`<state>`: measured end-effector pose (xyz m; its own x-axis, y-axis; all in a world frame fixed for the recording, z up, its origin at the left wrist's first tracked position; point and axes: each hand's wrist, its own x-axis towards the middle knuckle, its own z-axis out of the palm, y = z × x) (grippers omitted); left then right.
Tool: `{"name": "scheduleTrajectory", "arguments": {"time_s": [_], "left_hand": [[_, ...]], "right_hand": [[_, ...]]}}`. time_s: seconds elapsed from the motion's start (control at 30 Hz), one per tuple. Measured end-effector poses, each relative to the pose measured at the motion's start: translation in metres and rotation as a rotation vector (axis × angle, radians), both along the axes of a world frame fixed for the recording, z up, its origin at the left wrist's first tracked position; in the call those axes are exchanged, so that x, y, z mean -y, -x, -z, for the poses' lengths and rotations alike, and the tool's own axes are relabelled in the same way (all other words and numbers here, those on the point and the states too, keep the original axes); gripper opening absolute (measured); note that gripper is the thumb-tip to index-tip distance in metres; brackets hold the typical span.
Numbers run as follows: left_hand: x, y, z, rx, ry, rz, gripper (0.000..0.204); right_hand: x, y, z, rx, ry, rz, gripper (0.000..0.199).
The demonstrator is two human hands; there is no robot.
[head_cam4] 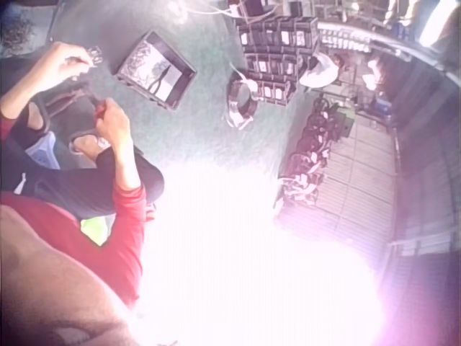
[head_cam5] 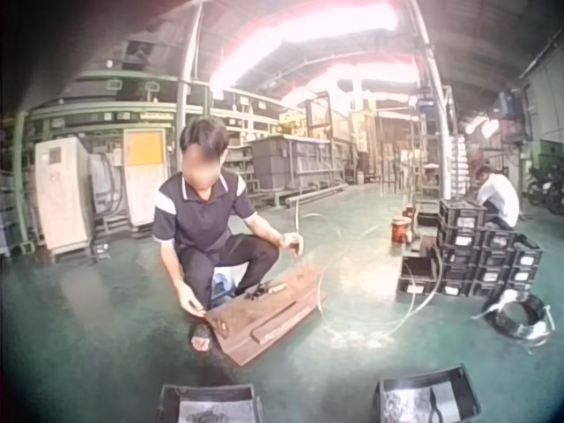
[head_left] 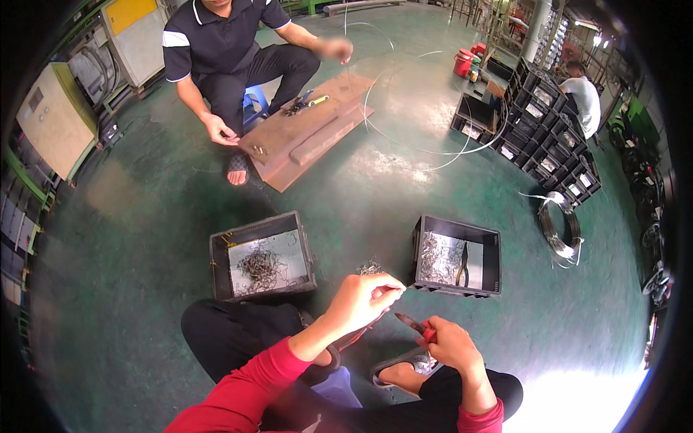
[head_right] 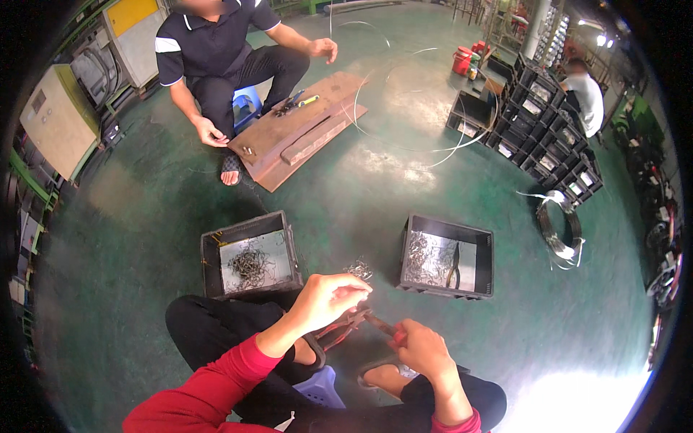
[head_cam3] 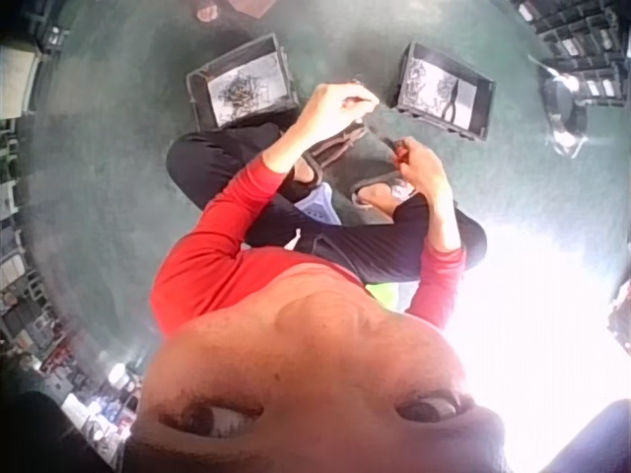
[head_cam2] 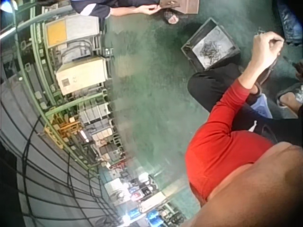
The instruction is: The person sits on a low stool and uses red-handled pliers to cut small metal wire pieces from a pile on the floor. The cut pieces are placed into a black plastic crate. Another person works nearby on a wooden board.
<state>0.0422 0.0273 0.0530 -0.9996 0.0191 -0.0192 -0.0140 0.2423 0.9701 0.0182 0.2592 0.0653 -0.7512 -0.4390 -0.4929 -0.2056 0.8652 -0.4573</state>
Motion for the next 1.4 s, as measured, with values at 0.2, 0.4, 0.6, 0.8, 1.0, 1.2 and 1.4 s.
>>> {"name": "scheduleTrajectory", "arguments": {"time_s": [0.2, 0.4, 0.6, 0.8, 1.0, 1.2, 1.4], "left_hand": [[-0.003, 0.004, 0.007, -0.067, 0.055, -0.006, 0.013], [-0.001, 0.005, 0.005, -0.060, 0.058, -0.034, 0.012], [-0.004, 0.004, 0.011, -0.156, -0.158, -0.055, 0.015], [-0.002, 0.007, 0.015, -0.006, -0.317, -0.041, 0.015], [0.005, 0.006, 0.017, -0.018, -0.108, -0.036, 0.015], [0.003, 0.009, 0.022, -0.122, -0.144, -0.010, 0.022], [-0.001, 0.006, 0.021, -0.142, -0.257, -0.124, 0.044]], "right_hand": [[-0.005, 0.003, 0.012, 0.017, -0.182, -0.160, 0.021], [-0.007, 0.003, 0.015, -0.012, -0.134, -0.139, 0.029], [-0.006, 0.002, 0.007, -0.016, -0.165, -0.151, 0.023], [-0.004, 0.002, 0.004, -0.013, -0.189, -0.156, 0.025], [-0.003, 0.005, 0.007, -0.043, -0.176, -0.178, 0.025], [-0.004, 0.006, 0.012, -0.014, -0.187, -0.168, 0.033], [-0.005, 0.004, 0.014, -0.036, -0.185, -0.175, 0.024]]}}
